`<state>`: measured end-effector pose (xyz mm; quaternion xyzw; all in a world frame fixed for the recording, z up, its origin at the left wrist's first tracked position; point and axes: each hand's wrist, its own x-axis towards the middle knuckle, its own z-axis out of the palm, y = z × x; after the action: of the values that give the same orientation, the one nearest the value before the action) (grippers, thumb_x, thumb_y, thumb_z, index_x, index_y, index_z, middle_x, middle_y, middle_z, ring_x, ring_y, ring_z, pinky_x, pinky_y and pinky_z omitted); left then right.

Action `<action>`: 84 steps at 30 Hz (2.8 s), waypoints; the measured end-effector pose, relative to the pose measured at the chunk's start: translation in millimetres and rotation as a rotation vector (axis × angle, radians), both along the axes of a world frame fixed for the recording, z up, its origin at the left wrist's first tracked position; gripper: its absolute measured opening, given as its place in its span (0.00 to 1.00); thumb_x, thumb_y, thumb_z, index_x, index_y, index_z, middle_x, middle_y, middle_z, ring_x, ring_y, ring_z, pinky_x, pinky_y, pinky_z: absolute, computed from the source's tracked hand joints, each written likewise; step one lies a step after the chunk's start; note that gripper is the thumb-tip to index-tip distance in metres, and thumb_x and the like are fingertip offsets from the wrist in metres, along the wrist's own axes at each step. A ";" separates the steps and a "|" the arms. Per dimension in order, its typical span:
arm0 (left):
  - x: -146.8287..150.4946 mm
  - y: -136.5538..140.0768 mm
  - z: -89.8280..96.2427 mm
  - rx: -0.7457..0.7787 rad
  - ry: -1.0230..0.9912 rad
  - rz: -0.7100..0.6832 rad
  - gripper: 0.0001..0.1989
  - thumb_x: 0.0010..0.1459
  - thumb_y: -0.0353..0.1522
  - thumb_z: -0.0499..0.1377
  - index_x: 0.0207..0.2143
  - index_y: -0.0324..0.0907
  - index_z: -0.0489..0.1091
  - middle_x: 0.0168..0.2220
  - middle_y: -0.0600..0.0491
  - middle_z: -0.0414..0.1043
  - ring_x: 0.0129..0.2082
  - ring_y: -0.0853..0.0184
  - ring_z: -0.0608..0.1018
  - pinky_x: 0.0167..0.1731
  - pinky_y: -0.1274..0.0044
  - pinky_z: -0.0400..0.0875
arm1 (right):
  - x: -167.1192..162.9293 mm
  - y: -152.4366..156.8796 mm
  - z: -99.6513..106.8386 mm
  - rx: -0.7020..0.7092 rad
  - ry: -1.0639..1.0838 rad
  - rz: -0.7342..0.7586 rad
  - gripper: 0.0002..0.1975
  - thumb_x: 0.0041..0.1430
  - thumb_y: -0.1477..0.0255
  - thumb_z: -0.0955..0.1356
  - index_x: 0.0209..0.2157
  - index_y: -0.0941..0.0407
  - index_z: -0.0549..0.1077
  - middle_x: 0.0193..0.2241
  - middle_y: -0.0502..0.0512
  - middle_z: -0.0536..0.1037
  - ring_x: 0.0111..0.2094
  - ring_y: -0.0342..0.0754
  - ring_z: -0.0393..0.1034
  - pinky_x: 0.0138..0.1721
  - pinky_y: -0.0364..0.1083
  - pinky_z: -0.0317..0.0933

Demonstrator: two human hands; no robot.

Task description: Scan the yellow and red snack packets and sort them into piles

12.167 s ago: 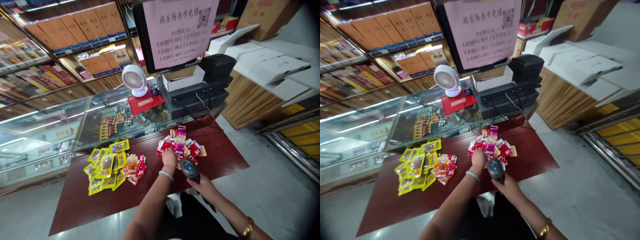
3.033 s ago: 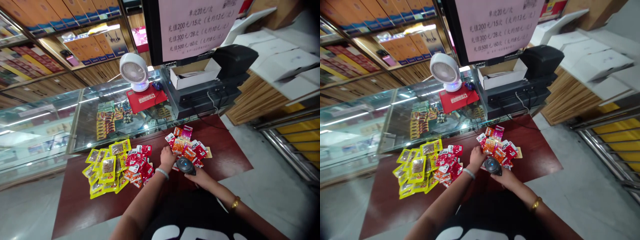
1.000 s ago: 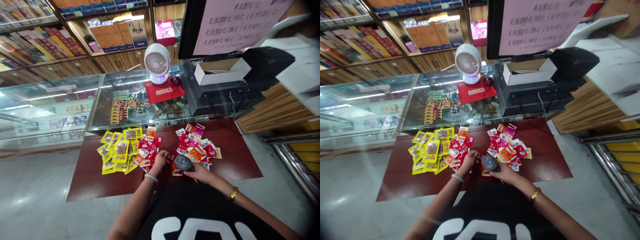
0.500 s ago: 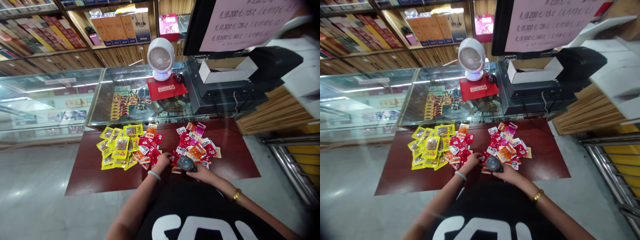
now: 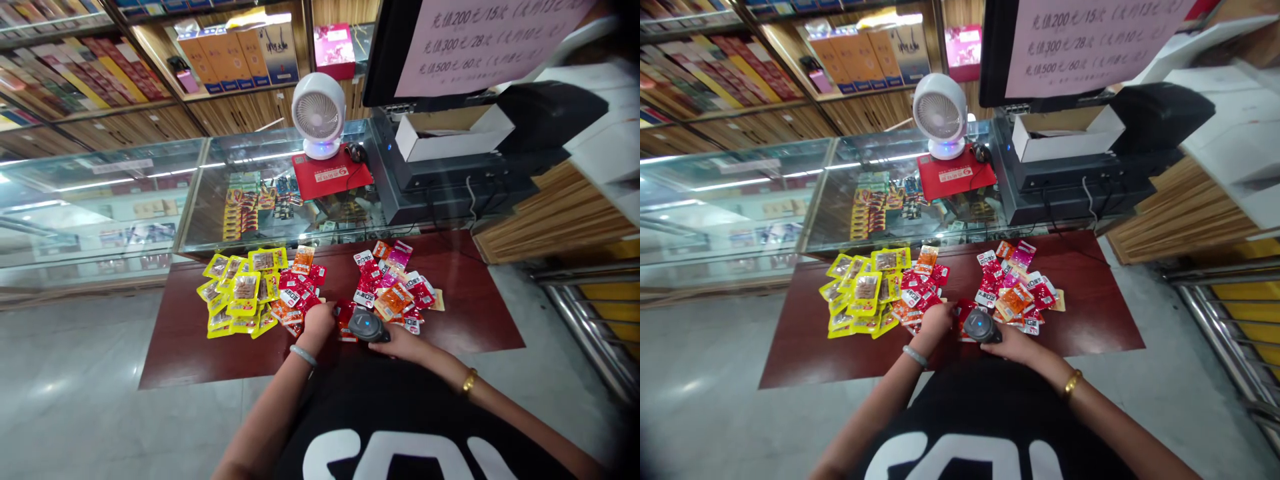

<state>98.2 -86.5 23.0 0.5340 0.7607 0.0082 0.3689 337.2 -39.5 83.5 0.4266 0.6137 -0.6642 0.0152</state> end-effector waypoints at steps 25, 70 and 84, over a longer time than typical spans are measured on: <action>-30.6 -17.7 12.1 0.351 0.105 0.130 0.22 0.56 0.36 0.62 0.53 0.41 0.68 0.48 0.44 0.72 0.50 0.57 0.73 0.53 0.69 0.66 | -0.1 -0.6 -3.2 -0.016 -0.009 -0.111 0.19 0.45 0.57 0.76 0.37 0.55 0.79 0.23 0.53 0.81 0.32 0.58 0.78 0.35 0.53 0.72; -61.9 38.0 20.0 0.433 0.111 0.356 0.20 0.57 0.32 0.57 0.53 0.40 0.69 0.49 0.44 0.75 0.51 0.57 0.75 0.54 0.66 0.67 | 20.0 19.7 -16.4 0.036 0.124 -0.261 0.28 0.46 0.58 0.76 0.48 0.54 0.77 0.45 0.58 0.83 0.51 0.63 0.74 0.55 0.61 0.65; 81.1 176.7 -28.7 0.092 0.242 0.271 0.30 0.49 0.48 0.66 0.48 0.37 0.67 0.56 0.35 0.66 0.57 0.48 0.68 0.53 0.65 0.61 | 56.6 22.9 -28.3 -0.013 0.106 -0.404 0.32 0.45 0.56 0.76 0.50 0.59 0.74 0.49 0.65 0.80 0.53 0.65 0.73 0.58 0.63 0.61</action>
<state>179.3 90.2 -5.7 0.4399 0.8634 0.0285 0.2455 393.9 -16.6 55.2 0.5054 0.5113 -0.6791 -0.1482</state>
